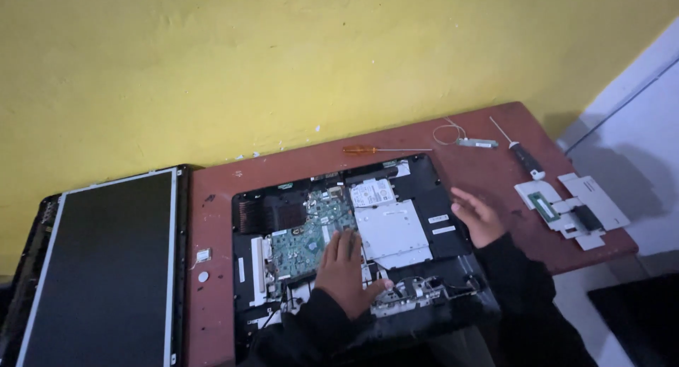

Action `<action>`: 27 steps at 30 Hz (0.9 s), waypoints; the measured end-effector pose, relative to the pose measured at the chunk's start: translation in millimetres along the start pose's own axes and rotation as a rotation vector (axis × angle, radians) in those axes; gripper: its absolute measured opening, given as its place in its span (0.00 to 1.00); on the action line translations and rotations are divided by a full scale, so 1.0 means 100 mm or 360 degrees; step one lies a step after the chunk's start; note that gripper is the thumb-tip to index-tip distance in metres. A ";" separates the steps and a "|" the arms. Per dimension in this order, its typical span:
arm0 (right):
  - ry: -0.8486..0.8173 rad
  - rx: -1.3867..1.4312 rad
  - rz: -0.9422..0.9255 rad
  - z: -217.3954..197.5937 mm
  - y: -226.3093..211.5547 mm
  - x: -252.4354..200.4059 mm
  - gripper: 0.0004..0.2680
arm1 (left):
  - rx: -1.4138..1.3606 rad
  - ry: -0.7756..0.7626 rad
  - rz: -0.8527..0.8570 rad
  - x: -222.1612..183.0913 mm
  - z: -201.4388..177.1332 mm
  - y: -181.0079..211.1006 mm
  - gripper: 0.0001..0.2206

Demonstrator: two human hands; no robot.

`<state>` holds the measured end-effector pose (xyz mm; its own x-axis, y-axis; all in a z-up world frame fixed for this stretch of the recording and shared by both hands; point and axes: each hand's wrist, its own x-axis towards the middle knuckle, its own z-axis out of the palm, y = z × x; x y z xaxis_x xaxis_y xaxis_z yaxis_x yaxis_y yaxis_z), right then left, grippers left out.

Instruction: Disassembling a laptop to remove internal components using a screwdriver on a workbench.

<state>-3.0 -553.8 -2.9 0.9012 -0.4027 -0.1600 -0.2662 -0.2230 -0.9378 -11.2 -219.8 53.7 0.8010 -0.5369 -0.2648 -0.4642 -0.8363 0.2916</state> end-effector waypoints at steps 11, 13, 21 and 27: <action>-0.0107 -0.0151 -0.0145 0.02 0.29 0.14 0.22 | -0.0145 0.0123 0.0111 -0.07 -0.03 -0.01 0.47; -0.0112 -0.0162 -0.0083 0.02 0.21 0.08 0.23 | -0.0138 0.0005 0.0080 -0.07 -0.05 0.03 0.44; -0.0039 -0.0178 -0.0098 0.05 0.00 -0.03 0.19 | 0.0164 0.0142 0.0128 -0.04 0.02 0.03 0.48; 0.0168 -0.0119 -0.0421 0.11 0.23 0.03 0.14 | 0.0182 0.0148 0.0297 0.05 -0.03 0.16 0.53</action>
<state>-2.4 -550.3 -28.9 0.9030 -0.4113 0.1240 -0.0544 -0.3957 -0.9168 -13.6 -235.5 60.2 0.7261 -0.6755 -0.1286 -0.6433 -0.7333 0.2199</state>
